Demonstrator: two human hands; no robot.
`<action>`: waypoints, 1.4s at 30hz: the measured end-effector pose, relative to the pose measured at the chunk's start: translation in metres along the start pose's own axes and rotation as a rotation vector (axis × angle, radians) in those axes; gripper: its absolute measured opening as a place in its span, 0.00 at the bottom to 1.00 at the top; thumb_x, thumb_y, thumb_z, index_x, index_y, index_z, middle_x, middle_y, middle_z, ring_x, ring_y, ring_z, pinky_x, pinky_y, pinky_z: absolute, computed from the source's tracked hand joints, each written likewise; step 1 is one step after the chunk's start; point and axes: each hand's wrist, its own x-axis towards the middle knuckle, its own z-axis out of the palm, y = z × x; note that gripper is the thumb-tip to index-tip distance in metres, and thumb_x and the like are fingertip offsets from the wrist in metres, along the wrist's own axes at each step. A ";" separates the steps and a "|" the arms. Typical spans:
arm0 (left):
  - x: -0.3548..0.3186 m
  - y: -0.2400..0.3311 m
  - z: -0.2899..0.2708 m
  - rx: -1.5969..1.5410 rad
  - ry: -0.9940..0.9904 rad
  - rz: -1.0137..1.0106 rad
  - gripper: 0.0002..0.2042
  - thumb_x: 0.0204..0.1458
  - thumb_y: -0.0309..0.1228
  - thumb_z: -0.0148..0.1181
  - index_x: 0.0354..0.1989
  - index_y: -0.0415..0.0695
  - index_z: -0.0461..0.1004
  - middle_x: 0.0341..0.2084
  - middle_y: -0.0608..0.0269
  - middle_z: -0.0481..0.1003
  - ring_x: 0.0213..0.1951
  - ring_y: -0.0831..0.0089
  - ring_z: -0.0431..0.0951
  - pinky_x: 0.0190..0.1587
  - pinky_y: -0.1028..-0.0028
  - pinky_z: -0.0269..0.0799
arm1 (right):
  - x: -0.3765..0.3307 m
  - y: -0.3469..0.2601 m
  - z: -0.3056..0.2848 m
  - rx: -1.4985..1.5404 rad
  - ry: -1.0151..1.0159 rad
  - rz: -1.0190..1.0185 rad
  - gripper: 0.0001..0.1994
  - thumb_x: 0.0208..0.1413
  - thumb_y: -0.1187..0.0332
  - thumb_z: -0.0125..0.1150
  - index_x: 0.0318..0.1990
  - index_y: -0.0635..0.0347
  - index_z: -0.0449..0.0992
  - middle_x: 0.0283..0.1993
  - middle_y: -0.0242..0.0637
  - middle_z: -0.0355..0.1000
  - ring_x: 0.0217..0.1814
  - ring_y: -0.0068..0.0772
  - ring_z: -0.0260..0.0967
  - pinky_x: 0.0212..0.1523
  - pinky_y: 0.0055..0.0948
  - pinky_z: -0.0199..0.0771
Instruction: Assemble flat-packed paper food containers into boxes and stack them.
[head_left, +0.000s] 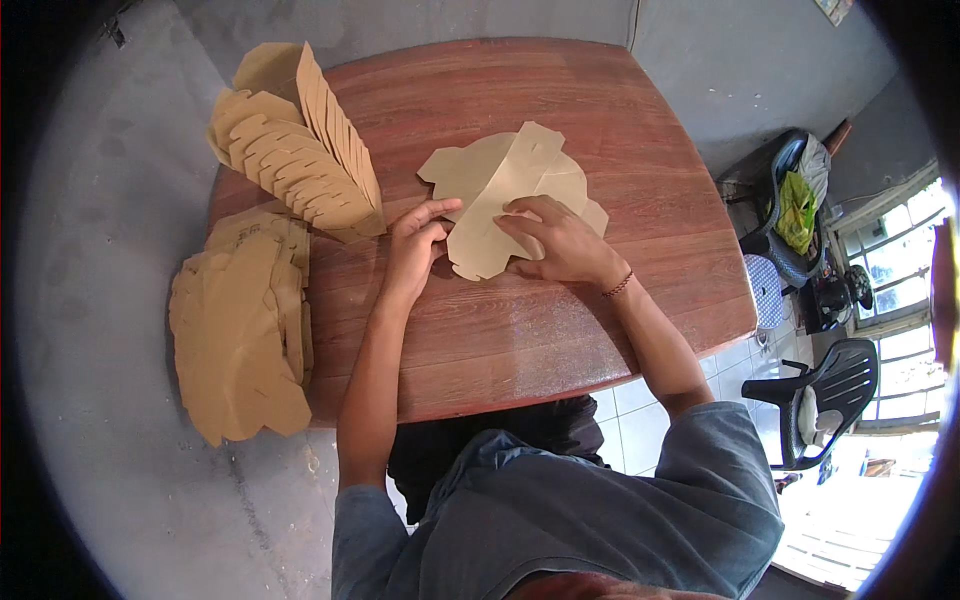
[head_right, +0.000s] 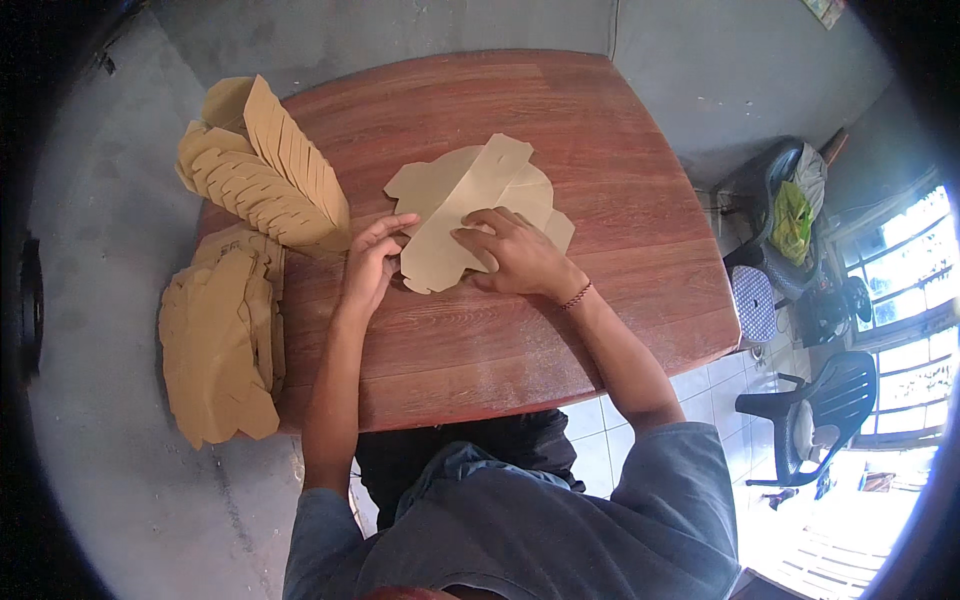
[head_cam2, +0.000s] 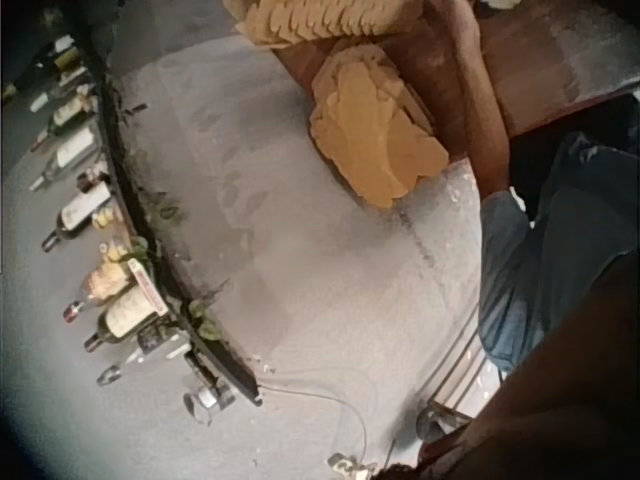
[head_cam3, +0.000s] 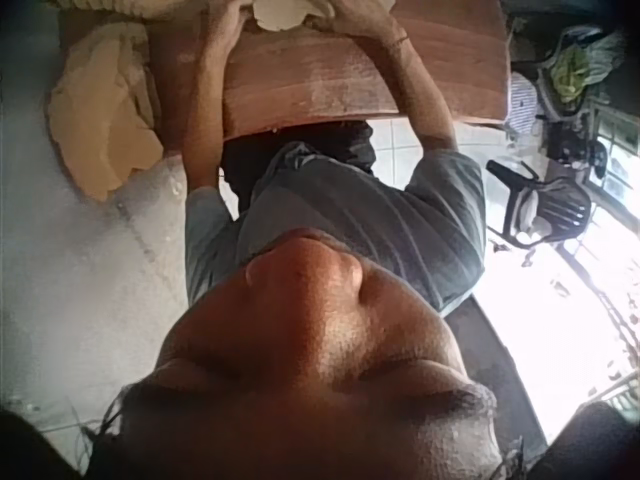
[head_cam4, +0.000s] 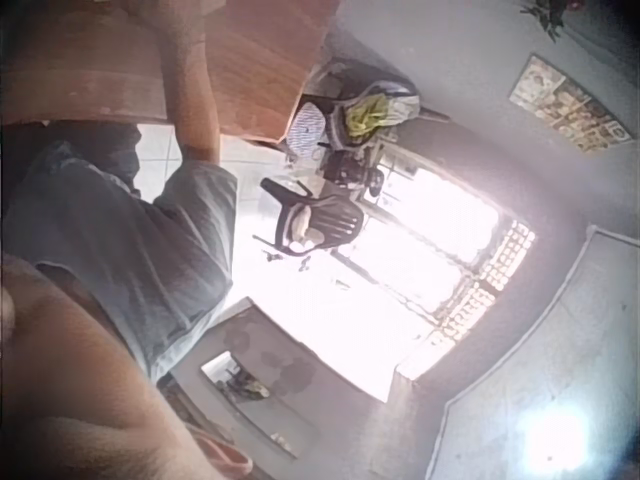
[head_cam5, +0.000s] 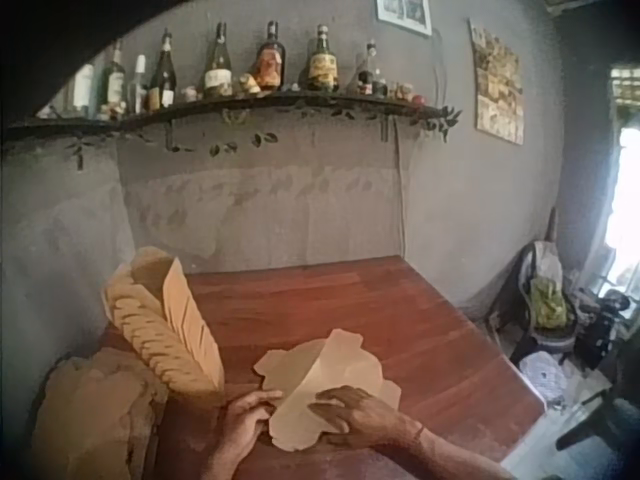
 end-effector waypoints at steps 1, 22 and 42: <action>0.000 0.000 -0.001 0.047 -0.016 -0.012 0.24 0.54 0.15 0.45 0.60 0.35 0.72 0.55 0.56 0.75 0.50 0.71 0.77 0.53 0.69 0.76 | 0.001 -0.003 -0.001 -0.015 0.020 0.005 0.27 0.45 0.61 0.75 0.56 0.54 0.80 0.59 0.43 0.74 0.61 0.45 0.72 0.63 0.43 0.72; -0.010 0.004 0.011 0.932 0.324 0.716 0.14 0.57 0.41 0.71 0.41 0.41 0.86 0.25 0.63 0.72 0.28 0.72 0.69 0.31 0.70 0.67 | -0.010 0.002 -0.061 -0.010 0.116 0.044 0.12 0.47 0.71 0.73 0.41 0.62 0.84 0.43 0.45 0.81 0.46 0.47 0.80 0.47 0.38 0.80; -0.014 -0.009 0.027 0.617 -0.156 0.299 0.17 0.64 0.38 0.61 0.51 0.35 0.77 0.34 0.56 0.82 0.32 0.75 0.76 0.36 0.70 0.73 | 0.003 -0.017 -0.021 -0.116 0.187 -0.100 0.10 0.49 0.62 0.76 0.33 0.57 0.84 0.66 0.42 0.68 0.74 0.51 0.56 0.75 0.57 0.46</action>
